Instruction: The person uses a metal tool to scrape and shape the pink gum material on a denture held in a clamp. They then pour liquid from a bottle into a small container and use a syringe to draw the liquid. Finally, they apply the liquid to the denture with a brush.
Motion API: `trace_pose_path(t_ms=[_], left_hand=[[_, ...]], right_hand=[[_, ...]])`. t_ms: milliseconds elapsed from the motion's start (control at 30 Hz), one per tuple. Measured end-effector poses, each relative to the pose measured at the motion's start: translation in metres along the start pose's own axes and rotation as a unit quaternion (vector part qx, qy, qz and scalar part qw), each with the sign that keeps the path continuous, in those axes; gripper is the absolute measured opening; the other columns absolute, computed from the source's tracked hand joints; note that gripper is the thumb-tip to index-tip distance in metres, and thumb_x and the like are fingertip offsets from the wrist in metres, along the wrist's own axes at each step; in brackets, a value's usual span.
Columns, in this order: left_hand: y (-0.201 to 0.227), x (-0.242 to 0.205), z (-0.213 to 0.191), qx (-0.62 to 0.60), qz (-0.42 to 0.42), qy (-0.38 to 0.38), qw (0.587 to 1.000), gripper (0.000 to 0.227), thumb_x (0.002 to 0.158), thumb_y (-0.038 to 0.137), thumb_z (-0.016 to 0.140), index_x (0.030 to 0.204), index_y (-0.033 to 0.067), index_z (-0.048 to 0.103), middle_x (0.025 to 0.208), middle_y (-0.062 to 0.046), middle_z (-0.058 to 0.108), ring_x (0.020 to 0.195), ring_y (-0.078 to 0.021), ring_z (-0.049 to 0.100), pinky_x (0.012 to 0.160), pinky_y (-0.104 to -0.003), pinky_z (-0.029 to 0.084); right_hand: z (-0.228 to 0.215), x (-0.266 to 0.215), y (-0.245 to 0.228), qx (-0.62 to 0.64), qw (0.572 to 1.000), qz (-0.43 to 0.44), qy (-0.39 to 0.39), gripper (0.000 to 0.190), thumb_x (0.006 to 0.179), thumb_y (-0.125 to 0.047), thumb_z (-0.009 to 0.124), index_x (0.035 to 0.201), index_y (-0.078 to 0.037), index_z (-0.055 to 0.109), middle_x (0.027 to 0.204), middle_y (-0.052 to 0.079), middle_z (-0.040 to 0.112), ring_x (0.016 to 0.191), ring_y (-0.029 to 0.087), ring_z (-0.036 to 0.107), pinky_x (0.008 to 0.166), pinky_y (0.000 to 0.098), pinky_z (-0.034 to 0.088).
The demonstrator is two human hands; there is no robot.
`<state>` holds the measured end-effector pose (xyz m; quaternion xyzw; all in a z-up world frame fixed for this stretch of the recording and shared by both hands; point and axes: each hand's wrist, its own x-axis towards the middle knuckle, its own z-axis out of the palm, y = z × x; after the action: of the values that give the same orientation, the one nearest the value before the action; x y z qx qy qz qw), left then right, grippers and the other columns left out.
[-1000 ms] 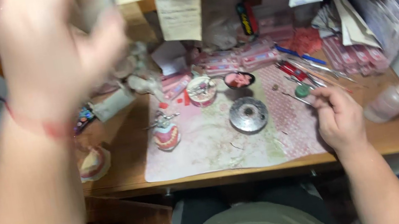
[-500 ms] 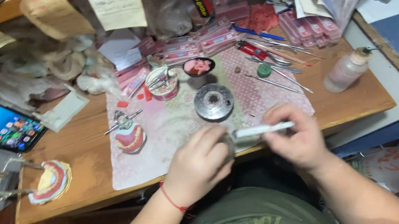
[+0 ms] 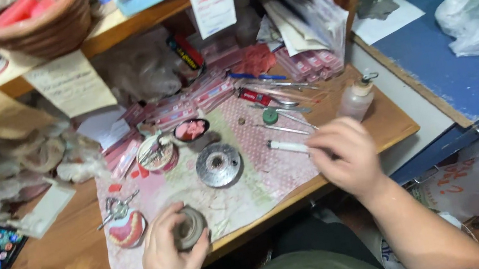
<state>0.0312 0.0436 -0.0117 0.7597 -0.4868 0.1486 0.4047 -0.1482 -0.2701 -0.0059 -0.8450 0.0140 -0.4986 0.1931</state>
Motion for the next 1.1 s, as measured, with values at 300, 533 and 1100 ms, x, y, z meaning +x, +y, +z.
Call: trace_pose_path(t_ms=[300, 533, 1100], left_hand=[[-0.018, -0.011, 0.013, 0.022, -0.024, 0.018, 0.999, 0.078, 0.067, 0.03, 0.091, 0.13, 0.0048, 0.052, 0.138, -0.018, 0.063, 0.13, -0.0304, 0.062, 0.113, -0.04, 0.046], [-0.016, -0.019, 0.019, 0.042, -0.008, 0.11, 0.993, 0.081, 0.066, 0.037, 0.09, 0.13, 0.0048, 0.053, 0.137, -0.019, 0.063, 0.129, -0.033, 0.064, 0.114, -0.042, 0.049], [-0.03, -0.021, 0.033, 0.054, 0.082, 0.223, 0.97, 0.071, 0.076, 0.053, 0.077, 0.123, 0.0063, 0.051, 0.12, -0.022, 0.069, 0.113, -0.036, 0.071, 0.106, -0.046, 0.056]], right_hand=[[-0.113, 0.096, 0.173, 0.089, 0.949, 0.141, 0.267, 0.017, 0.108, 0.009, 0.068, 0.115, -0.002, 0.058, 0.09, 0.012, 0.056, 0.078, 0.019, 0.053, 0.069, 0.0336, 0.044], [-0.075, 0.164, 0.415, 0.065, 0.96, 0.242, 0.128, 0.087, 0.093, -0.017, 0.104, 0.145, -0.003, 0.036, 0.134, 0.019, 0.063, 0.11, 0.021, 0.07, 0.087, 0.0331, 0.062], [-0.027, 0.221, 0.45, 0.192, 0.964, 0.07, 0.171, 0.028, 0.109, -0.008, 0.048, 0.134, -0.008, 0.059, 0.137, 0.018, 0.063, 0.124, 0.03, 0.057, 0.109, 0.0443, 0.045]])
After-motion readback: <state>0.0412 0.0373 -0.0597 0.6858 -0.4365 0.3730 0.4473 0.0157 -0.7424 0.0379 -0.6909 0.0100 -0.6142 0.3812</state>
